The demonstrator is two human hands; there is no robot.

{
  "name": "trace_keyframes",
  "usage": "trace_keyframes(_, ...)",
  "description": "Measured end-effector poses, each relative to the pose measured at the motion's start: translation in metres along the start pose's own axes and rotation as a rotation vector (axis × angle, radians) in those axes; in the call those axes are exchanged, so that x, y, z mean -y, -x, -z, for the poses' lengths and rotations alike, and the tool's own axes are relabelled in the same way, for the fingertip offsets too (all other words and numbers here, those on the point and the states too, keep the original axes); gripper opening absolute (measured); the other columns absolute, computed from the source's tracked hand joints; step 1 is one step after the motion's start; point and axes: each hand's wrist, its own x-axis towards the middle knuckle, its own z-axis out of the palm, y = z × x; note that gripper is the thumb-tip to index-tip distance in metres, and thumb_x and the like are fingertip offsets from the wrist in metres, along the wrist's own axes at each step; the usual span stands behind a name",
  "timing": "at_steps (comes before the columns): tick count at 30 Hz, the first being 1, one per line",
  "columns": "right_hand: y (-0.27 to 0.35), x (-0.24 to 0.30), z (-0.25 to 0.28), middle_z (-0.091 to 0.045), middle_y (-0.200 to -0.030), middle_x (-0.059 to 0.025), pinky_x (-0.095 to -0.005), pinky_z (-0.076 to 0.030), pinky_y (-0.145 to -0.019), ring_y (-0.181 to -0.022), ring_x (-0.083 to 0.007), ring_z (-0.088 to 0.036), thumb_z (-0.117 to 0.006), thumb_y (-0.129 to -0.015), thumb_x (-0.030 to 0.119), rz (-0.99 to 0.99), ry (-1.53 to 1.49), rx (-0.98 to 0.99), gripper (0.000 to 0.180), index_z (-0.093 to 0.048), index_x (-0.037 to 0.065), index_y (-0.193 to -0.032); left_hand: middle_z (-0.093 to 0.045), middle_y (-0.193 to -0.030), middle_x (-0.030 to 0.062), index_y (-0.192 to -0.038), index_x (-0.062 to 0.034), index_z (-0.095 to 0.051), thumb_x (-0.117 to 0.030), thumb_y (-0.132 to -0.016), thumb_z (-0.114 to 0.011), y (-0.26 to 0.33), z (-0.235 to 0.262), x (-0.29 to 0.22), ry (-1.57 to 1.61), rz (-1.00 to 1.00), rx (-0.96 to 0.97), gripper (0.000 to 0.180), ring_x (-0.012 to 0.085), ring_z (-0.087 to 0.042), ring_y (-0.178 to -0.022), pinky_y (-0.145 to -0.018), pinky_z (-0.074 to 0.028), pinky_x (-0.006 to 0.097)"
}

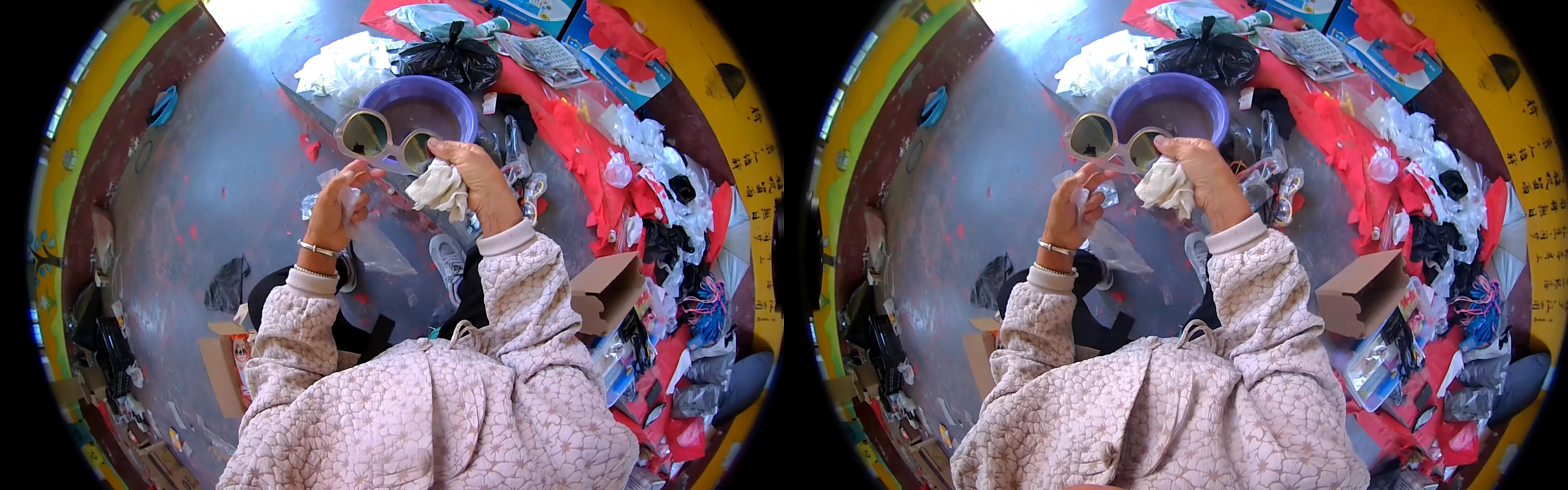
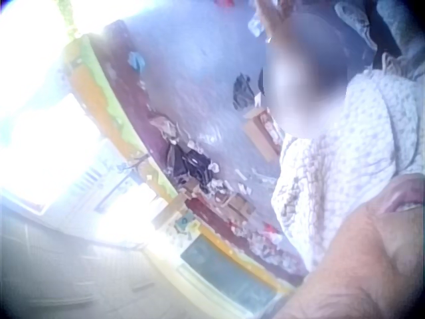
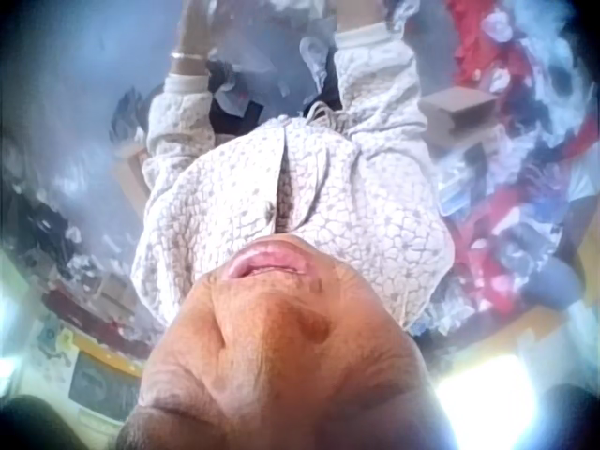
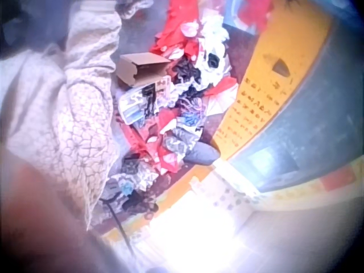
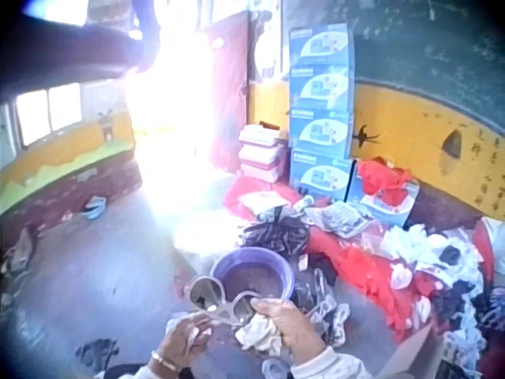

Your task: The person sits on the floor and wipes a pair of sunglasses with a white cloth. They remove the sunglasses from a plastic bag, wipe the lenses and frame, and then place them back into the bag.

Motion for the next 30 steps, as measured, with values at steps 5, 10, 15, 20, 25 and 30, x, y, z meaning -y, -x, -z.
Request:
trace_keyframes(5,-0.001,-0.015,-0.012,-0.061,-0.074,-0.0114,-0.0360,-0.053,-0.052,-0.060,-0.0213,-0.062,-0.057,-0.087,0.013,0.010,0.056,-0.093,0.017,-0.058,-0.004,-0.087,-0.055,-0.113,0.0005,-0.124,-0.0089,-0.047,-0.026,-0.082,-0.055,0.001,0.000,0.001,-0.072,-0.123,0.118,0.047,0.0039,-0.043,-0.068,-0.056,-0.035,0.019)
trace_keyframes(10,0.005,-0.028,-0.031,-0.059,-0.071,-0.0081,-0.0317,-0.048,-0.051,-0.055,-0.0167,-0.058,-0.054,-0.087,0.012,0.012,0.102,-0.127,0.016,-0.058,-0.004,-0.085,-0.051,-0.097,-0.0019,-0.124,-0.0097,-0.047,-0.028,-0.089,-0.053,0.000,-0.004,0.008,-0.088,-0.130,-0.054,0.041,0.0059,-0.044,-0.072,-0.055,-0.035,0.020)
trace_keyframes(15,0.006,-0.041,-0.033,-0.060,-0.071,-0.0064,-0.0290,-0.046,-0.050,-0.056,-0.0124,-0.056,-0.055,-0.087,0.015,0.047,0.206,-0.037,0.019,-0.059,-0.003,-0.081,-0.052,-0.099,0.0000,-0.119,-0.0090,-0.050,-0.032,-0.092,-0.048,0.000,-0.009,0.003,-0.072,-0.161,-0.085,0.036,0.0075,-0.049,-0.072,-0.055,-0.038,0.022)
trace_keyframes(20,0.013,-0.024,-0.021,-0.058,-0.064,-0.0029,-0.0245,-0.043,-0.050,-0.055,-0.0076,-0.052,-0.059,-0.087,0.020,0.263,0.696,-0.054,0.022,-0.063,0.000,-0.077,-0.054,-0.106,0.0046,-0.121,-0.0046,-0.048,-0.034,-0.094,-0.043,-0.011,0.015,0.008,-0.061,-0.178,-0.281,0.040,0.0115,-0.059,-0.076,-0.057,-0.047,0.023)
trace_keyframes(25,0.022,-0.007,-0.033,-0.060,-0.066,-0.0028,-0.0265,-0.046,-0.053,-0.056,-0.0097,-0.056,-0.062,-0.085,0.023,0.696,0.431,-0.247,0.021,-0.061,0.002,-0.083,-0.055,-0.111,0.0082,-0.121,-0.0014,-0.046,-0.028,-0.094,-0.042,-0.006,0.023,0.023,-0.666,-0.401,-0.172,0.038,0.0203,-0.058,-0.099,-0.079,-0.047,0.028)
trace_keyframes(30,0.012,-0.044,-0.060,-0.060,-0.081,-0.0102,-0.0361,-0.048,-0.059,-0.070,-0.0300,-0.060,-0.064,-0.081,0.021,1.141,1.272,-0.067,0.013,-0.060,0.009,-0.085,-0.054,-0.113,0.0185,-0.123,0.0015,-0.043,0.005,-0.075,-0.056,0.009,0.000,0.024,-1.282,-0.650,0.045,0.050,0.0321,-0.054,-0.104,-0.089,-0.042,0.037)
